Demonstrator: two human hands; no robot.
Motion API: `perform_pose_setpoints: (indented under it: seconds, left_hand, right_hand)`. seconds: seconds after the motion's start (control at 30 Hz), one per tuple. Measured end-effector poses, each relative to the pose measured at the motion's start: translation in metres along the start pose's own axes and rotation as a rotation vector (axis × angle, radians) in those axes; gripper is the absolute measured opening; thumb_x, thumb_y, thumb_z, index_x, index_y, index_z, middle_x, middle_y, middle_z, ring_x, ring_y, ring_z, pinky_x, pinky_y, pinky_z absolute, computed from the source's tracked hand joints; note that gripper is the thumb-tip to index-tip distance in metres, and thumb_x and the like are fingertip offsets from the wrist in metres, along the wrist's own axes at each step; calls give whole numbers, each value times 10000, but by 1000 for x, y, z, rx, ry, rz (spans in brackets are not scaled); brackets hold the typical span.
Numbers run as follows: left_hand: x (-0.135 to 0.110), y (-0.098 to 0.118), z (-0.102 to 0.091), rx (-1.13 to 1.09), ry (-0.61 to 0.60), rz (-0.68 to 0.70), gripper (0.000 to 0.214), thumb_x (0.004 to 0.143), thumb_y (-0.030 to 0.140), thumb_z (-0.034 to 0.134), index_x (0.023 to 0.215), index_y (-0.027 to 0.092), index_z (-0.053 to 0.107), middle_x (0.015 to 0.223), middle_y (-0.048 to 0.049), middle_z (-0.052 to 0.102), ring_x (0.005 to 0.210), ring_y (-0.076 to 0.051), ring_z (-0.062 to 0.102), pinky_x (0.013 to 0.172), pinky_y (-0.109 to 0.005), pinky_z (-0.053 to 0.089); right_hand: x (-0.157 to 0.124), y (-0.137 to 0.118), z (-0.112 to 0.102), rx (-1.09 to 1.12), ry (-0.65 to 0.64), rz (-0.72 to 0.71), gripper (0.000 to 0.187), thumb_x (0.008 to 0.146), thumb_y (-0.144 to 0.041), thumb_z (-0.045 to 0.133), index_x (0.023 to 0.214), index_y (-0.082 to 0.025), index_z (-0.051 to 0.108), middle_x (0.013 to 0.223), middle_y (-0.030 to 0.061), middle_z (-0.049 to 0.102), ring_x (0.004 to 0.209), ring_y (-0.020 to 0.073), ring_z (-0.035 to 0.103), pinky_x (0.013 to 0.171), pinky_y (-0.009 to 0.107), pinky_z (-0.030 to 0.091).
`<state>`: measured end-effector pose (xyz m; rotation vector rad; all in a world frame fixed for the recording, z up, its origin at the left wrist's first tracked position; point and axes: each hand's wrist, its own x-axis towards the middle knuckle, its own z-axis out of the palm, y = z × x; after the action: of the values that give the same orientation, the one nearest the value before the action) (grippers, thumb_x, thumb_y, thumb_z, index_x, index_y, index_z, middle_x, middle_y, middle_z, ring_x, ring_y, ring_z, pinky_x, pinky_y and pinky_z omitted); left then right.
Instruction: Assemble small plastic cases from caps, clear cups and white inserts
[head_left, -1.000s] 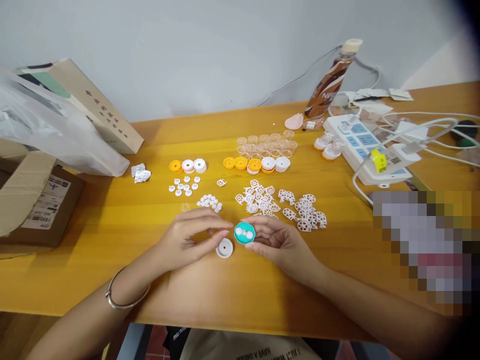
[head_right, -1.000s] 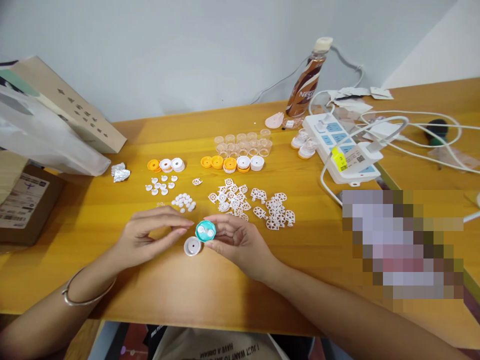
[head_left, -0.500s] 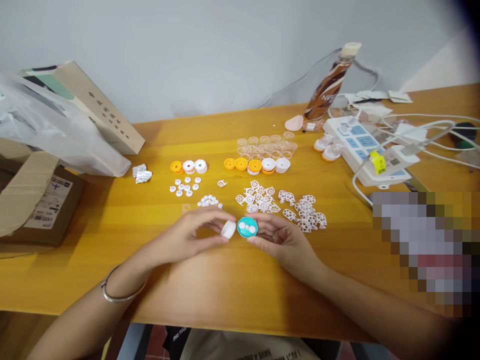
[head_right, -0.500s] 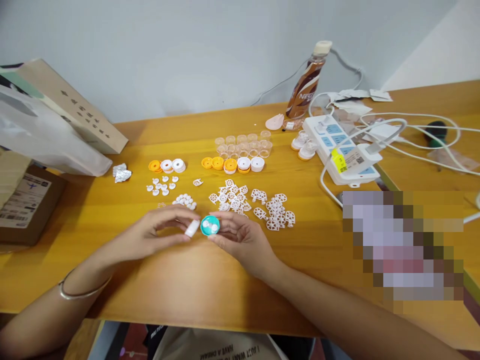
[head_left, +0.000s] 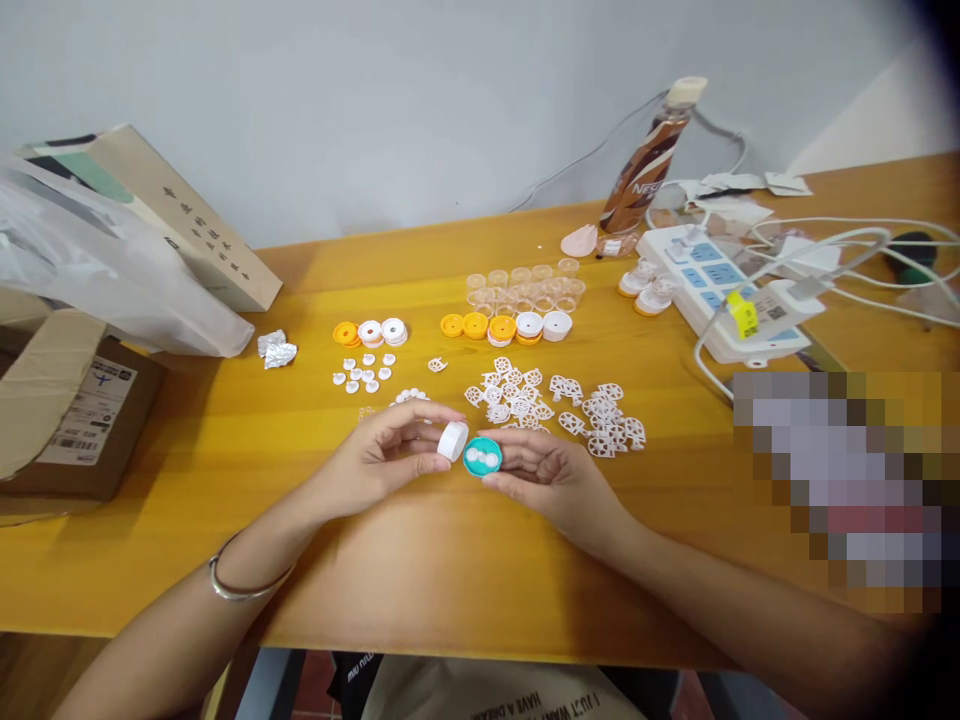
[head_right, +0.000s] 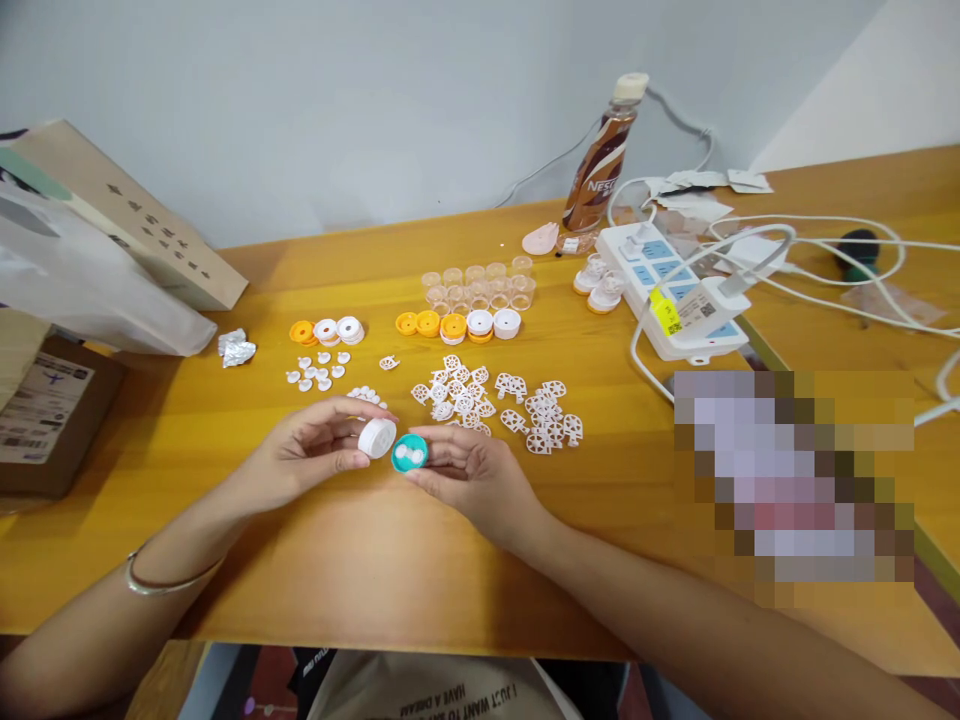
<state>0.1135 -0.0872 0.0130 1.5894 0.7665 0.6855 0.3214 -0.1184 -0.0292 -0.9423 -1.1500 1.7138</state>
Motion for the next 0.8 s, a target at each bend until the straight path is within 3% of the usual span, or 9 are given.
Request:
perform_pose_setpoints:
  seconds: [0.2,0.47,0.8]
  left_hand:
    - [-1,2,5,86,-27,34,329,811,147,584,1133,159,521,1067,-93,605,960,-155,609,867,-316,517]
    - [-7,6,10,648,-69,247,322,844,144,532,1164,174,530,1122,-105,593,1052,-174,554,898,-344,493]
    - [-10,4,12,786,-125,318,343,868,119,471,1208,165,491,1113,-113,606,1014,-169,576,854,-324,517]
  right_hand:
    - [-1,0,0,2,-20,-4,334,680,-171,697,998,-240,620,921,-2,717,843,136,675,869,325,528]
    - [-2,1,3,-51,-111,-17,301,724,-205,670,1020,-232,623,943,12,712,879,146,668,881,323,517]
    - [-3,2,5,-43,-139,-6,320,732,-188,656,1045,-251,633,971,11,707,901,160,662,889,334,506]
